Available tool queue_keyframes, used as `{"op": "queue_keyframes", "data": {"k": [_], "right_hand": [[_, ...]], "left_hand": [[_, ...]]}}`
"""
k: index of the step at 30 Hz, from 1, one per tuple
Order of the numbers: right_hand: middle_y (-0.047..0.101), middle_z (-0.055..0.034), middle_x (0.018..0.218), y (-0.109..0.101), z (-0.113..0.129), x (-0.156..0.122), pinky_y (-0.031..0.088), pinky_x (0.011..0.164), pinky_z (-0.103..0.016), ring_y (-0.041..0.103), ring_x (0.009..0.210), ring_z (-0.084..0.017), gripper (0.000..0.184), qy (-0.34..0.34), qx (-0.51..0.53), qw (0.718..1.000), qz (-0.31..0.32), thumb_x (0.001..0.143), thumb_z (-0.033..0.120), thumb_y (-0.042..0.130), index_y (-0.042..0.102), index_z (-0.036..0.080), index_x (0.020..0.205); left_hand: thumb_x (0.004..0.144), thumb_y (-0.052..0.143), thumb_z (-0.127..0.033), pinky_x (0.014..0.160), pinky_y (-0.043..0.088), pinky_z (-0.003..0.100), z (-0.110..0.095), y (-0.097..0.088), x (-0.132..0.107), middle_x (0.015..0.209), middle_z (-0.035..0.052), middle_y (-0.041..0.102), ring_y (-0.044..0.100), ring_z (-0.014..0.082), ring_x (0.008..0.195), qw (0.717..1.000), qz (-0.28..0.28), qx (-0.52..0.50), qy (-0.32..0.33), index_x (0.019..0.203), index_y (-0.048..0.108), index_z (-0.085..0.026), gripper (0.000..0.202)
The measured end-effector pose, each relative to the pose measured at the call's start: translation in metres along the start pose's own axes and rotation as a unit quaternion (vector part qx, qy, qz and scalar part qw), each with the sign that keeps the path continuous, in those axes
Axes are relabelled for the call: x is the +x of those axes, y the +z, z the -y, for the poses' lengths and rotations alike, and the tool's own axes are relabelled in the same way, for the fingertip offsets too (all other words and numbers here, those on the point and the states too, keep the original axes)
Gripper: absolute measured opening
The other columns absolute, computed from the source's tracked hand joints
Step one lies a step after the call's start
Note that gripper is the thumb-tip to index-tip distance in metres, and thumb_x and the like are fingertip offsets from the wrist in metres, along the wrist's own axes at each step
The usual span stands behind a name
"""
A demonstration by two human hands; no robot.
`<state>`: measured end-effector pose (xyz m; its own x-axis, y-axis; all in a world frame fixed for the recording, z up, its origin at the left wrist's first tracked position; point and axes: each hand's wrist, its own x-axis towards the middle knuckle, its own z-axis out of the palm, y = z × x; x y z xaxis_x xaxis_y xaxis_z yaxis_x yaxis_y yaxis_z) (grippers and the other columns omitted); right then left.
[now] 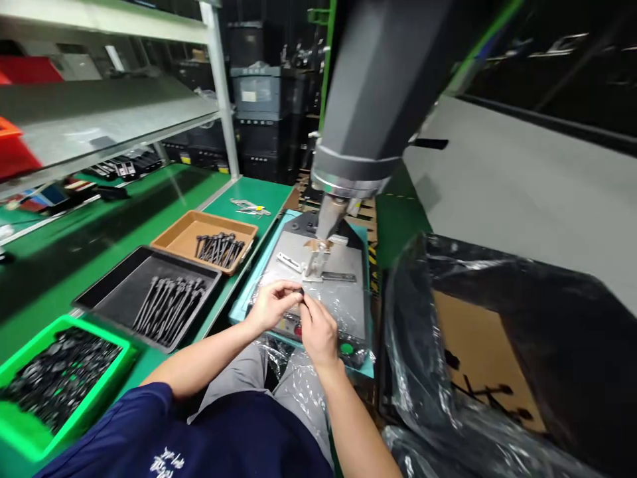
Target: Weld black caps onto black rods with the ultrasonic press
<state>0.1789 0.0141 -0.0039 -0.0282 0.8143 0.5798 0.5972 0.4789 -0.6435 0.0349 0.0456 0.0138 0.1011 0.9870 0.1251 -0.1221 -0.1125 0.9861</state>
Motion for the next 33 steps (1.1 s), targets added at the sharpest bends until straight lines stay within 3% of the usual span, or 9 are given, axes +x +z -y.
{"op": "queue_keyframes", "data": {"k": [3,6,12,17,23,27,33], "right_hand": [[0.068,-0.0137,0.116,-0.009,-0.015,0.015,0.05,0.095,-0.045,0.063,0.109,-0.028,0.041,0.022,-0.043,0.997,-0.054,0.096,0.039,0.051,0.059,0.017,0.13],[0.068,-0.0143,0.116,-0.02,-0.028,0.009,0.05,0.096,-0.047,0.064,0.108,-0.028,0.047,0.085,-0.038,0.992,-0.083,0.094,0.041,0.053,0.054,0.017,0.135],[0.072,-0.0101,0.104,-0.025,-0.047,-0.038,0.054,0.089,-0.043,0.069,0.095,-0.026,0.049,0.191,0.029,0.981,-0.016,0.092,0.043,0.052,0.053,0.018,0.134],[0.073,-0.0099,0.1,-0.028,-0.061,-0.071,0.055,0.085,-0.039,0.07,0.09,-0.024,0.052,0.25,0.075,0.965,-0.002,0.091,0.047,0.051,0.053,0.016,0.133],[0.072,-0.0107,0.099,-0.031,-0.069,-0.092,0.055,0.081,-0.038,0.069,0.088,-0.025,0.055,0.294,0.098,0.95,0.027,0.09,0.05,0.052,0.054,0.015,0.132],[0.072,-0.0113,0.1,-0.03,-0.069,-0.097,0.055,0.08,-0.037,0.069,0.089,-0.025,0.056,0.303,0.113,0.946,0.033,0.09,0.051,0.053,0.054,0.015,0.132],[0.071,-0.011,0.103,-0.031,-0.075,-0.099,0.056,0.082,-0.039,0.069,0.089,-0.025,0.054,0.308,0.148,0.939,0.04,0.091,0.051,0.053,0.053,0.017,0.133]], "left_hand": [[0.073,0.078,-0.037,0.07,0.05,0.029,-0.004,0.002,0.039,0.081,0.0047,0.07,0.061,0.0144,0.071,0.997,-0.006,0.049,0.06,0.093,0.076,-0.015,0.03],[0.074,0.077,-0.026,0.077,0.052,0.03,-0.006,0.007,0.078,0.088,0.0058,0.073,0.064,0.0165,0.078,0.988,-0.008,0.124,0.094,0.094,0.076,-0.016,0.022],[0.075,0.077,-0.018,0.096,0.048,0.036,0.0,0.022,0.133,0.101,0.0063,0.076,0.066,0.0222,0.102,0.948,-0.011,0.285,0.143,0.092,0.077,-0.02,0.017],[0.08,0.071,-0.02,0.094,0.048,0.033,0.005,0.028,0.154,0.1,0.0049,0.076,0.066,0.021,0.101,0.928,-0.003,0.342,0.149,0.094,0.077,-0.02,0.015],[0.077,0.069,-0.018,0.086,0.049,0.03,0.008,0.026,0.172,0.092,0.0044,0.075,0.065,0.0213,0.095,0.909,0.009,0.391,0.145,0.091,0.078,-0.018,0.017],[0.076,0.069,-0.02,0.08,0.049,0.027,0.01,0.022,0.18,0.089,0.0033,0.072,0.064,0.0188,0.09,0.915,0.054,0.369,0.151,0.087,0.077,-0.019,0.013],[0.075,0.075,-0.023,0.077,0.048,0.027,0.028,0.021,0.189,0.085,0.003,0.067,0.063,0.0166,0.085,0.937,0.045,0.292,0.184,0.079,0.074,-0.018,0.006]]}}
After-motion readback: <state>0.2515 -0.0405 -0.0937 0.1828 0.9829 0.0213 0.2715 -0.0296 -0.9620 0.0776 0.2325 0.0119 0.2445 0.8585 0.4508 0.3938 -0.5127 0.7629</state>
